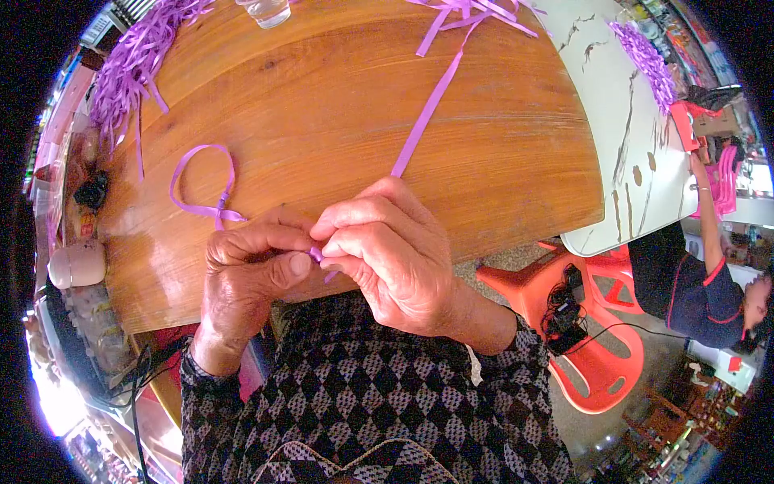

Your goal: The person ties knots in purple ribbons by hand, using their fingers to loop and pull the material into small, tight bundles. They repeat this process along the length of each ribbon before setting it aside on the wooden table.

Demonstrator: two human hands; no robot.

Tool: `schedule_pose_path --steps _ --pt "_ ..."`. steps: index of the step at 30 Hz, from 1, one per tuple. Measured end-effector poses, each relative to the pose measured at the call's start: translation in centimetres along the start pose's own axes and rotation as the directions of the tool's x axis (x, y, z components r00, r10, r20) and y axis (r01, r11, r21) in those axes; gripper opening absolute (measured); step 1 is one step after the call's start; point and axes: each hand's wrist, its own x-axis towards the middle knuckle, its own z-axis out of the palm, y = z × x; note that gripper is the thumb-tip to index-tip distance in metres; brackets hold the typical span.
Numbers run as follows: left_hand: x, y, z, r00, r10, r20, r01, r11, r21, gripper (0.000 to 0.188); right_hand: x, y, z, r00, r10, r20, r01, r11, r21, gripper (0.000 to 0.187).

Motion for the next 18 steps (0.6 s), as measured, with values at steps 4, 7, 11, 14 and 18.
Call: schedule_pose_path --steps 4,7,11,14,18 --pt "-0.1 1.4 0.0 0.975 -0.22 0.019 0.22 0.975 -0.001 0.013 0.1 0.0 -0.1 1.0 -0.018 -0.009 0.018 1.0 -0.009 0.017" --pt "0.0 1.2 0.0 0.968 -0.248 0.05 0.25 0.968 -0.039 0.014 0.0 0.0 -0.3 1.0 -0.018 0.015 0.018 1.0 -0.005 0.016" --pt "0.1 1.0 -0.1 0.947 -0.311 0.081 0.321 0.931 -0.174 0.014 0.1 0.0 -0.5 1.0 -0.009 0.021 0.009 1.0 0.014 0.015" --pt "0.0 0.8 -0.1 0.945 -0.313 0.091 0.325 0.923 -0.207 0.014 -0.2 0.0 -0.6 0.999 0.027 0.031 -0.029 0.998 0.056 0.017" --pt "0.1 1.1 0.0 0.924 -0.37 0.096 0.381 0.88 -0.284 0.015 0.0 -0.1 -0.3 0.997 0.068 0.038 -0.07 0.996 0.048 0.029"
